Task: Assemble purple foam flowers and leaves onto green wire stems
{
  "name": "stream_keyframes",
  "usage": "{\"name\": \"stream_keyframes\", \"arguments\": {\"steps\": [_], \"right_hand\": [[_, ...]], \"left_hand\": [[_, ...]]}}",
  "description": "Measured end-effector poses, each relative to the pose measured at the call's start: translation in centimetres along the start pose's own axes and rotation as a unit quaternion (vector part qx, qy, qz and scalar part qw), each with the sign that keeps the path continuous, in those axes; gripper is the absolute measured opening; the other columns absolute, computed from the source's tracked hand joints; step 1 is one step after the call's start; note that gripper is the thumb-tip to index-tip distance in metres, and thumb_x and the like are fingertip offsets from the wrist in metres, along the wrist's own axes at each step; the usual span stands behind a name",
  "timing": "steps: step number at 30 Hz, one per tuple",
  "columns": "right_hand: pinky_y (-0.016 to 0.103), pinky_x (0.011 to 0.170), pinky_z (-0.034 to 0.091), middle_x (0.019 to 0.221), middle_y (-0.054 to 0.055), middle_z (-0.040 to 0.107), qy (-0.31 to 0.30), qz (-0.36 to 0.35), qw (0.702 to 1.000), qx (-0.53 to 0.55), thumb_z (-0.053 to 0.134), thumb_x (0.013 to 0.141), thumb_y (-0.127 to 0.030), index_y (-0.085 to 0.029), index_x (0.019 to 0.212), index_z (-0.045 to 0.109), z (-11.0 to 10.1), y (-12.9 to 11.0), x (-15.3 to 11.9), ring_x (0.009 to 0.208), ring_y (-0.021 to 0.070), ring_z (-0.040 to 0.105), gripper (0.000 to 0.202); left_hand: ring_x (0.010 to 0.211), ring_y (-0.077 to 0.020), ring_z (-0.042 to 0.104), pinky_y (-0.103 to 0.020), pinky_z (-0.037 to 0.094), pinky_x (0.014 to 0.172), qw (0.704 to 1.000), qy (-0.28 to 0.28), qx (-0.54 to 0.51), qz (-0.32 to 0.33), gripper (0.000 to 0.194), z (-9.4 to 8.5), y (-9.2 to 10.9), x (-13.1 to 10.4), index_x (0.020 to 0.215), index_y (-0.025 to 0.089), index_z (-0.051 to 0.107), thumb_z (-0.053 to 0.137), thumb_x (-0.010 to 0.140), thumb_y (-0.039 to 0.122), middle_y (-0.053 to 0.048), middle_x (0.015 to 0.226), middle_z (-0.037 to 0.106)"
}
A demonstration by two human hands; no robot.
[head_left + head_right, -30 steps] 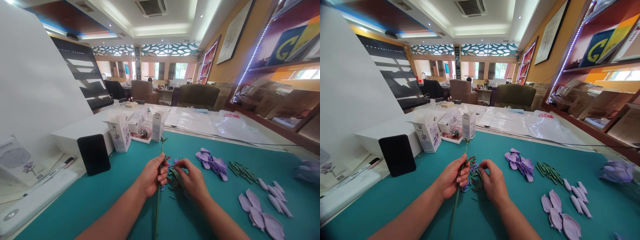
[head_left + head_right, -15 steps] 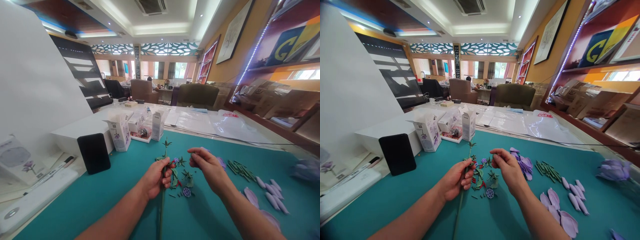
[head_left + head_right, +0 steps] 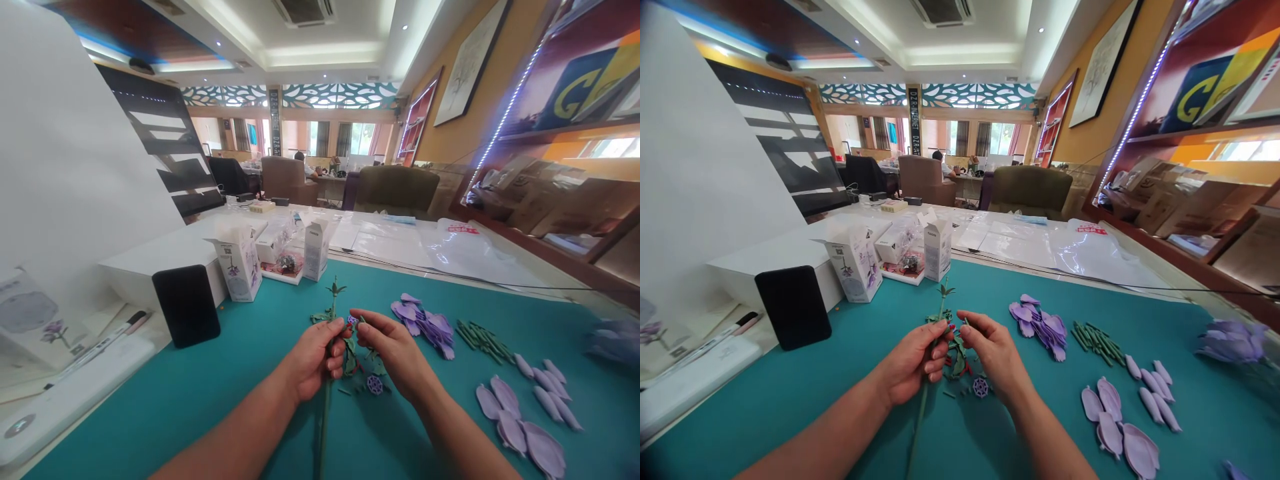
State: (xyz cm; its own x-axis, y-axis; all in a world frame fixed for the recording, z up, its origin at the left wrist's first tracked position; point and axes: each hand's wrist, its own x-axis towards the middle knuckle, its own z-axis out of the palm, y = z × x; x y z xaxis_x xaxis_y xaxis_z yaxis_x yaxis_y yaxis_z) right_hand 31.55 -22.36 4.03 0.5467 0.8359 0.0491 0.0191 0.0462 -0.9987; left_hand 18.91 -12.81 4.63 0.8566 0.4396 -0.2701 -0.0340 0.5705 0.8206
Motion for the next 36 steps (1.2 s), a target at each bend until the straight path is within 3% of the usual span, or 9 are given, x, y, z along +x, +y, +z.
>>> {"name": "stream_keyframes", "arguments": {"steps": [14, 19, 27, 32, 36], "right_hand": [[0.039, 0.078, 0.055, 0.079, 0.005, 0.074, 0.036, -0.068, 0.997, -0.023, 0.066, 0.071, -0.052, -0.019, 0.097, 0.072, 1.3, 1.4, 0.2, 0.076, 0.0218, 0.069, 0.042], [0.037, 0.077, 0.054, 0.077, 0.004, 0.072, 0.040, -0.062, 0.997, -0.033, 0.064, 0.073, -0.051, -0.019, 0.098, 0.071, 1.6, 1.3, 0.1, 0.075, 0.0210, 0.068, 0.041], [0.031, 0.068, 0.049, 0.071, 0.002, 0.067, 0.070, -0.093, 0.991, -0.060, 0.065, 0.075, -0.048, -0.020, 0.079, 0.059, 1.7, 1.3, -0.3, 0.070, 0.0175, 0.061, 0.029], [0.031, 0.069, 0.048, 0.075, 0.003, 0.067, 0.056, -0.110, 0.990, -0.072, 0.060, 0.079, -0.050, -0.019, 0.082, 0.062, 1.5, 1.1, -0.4, 0.074, 0.0184, 0.061, 0.031], [0.030, 0.069, 0.048, 0.076, 0.004, 0.068, 0.045, -0.104, 0.992, -0.050, 0.066, 0.074, -0.050, -0.018, 0.079, 0.063, 1.3, 0.8, -0.4, 0.075, 0.0187, 0.061, 0.032]], "left_hand": [[0.036, -0.0033, 0.030, -0.019, 0.027, 0.039, 1.000, -0.006, 0.010, 0.008, 0.037, 0.0, -0.6, 0.0, 0.076, 0.017, 0.052, 0.065, 0.072, 0.051, 0.009, 0.048, 0.041], [0.036, -0.0031, 0.030, -0.019, 0.027, 0.039, 1.000, -0.007, 0.007, 0.016, 0.037, 0.1, -0.7, 0.0, 0.075, 0.016, 0.052, 0.066, 0.072, 0.051, 0.009, 0.048, 0.041], [0.036, -0.0034, 0.030, -0.019, 0.028, 0.038, 1.000, 0.001, 0.001, 0.017, 0.035, 0.3, -0.6, -0.1, 0.075, 0.016, 0.052, 0.065, 0.074, 0.049, 0.009, 0.048, 0.041], [0.036, -0.0031, 0.031, -0.019, 0.028, 0.039, 1.000, 0.009, 0.001, 0.025, 0.035, 0.2, -0.6, -0.1, 0.076, 0.016, 0.051, 0.064, 0.075, 0.049, 0.009, 0.049, 0.042], [0.036, -0.0033, 0.030, -0.019, 0.029, 0.038, 1.000, 0.012, 0.010, 0.024, 0.036, 0.2, -0.5, -0.1, 0.076, 0.016, 0.050, 0.063, 0.075, 0.050, 0.009, 0.048, 0.041]]}}
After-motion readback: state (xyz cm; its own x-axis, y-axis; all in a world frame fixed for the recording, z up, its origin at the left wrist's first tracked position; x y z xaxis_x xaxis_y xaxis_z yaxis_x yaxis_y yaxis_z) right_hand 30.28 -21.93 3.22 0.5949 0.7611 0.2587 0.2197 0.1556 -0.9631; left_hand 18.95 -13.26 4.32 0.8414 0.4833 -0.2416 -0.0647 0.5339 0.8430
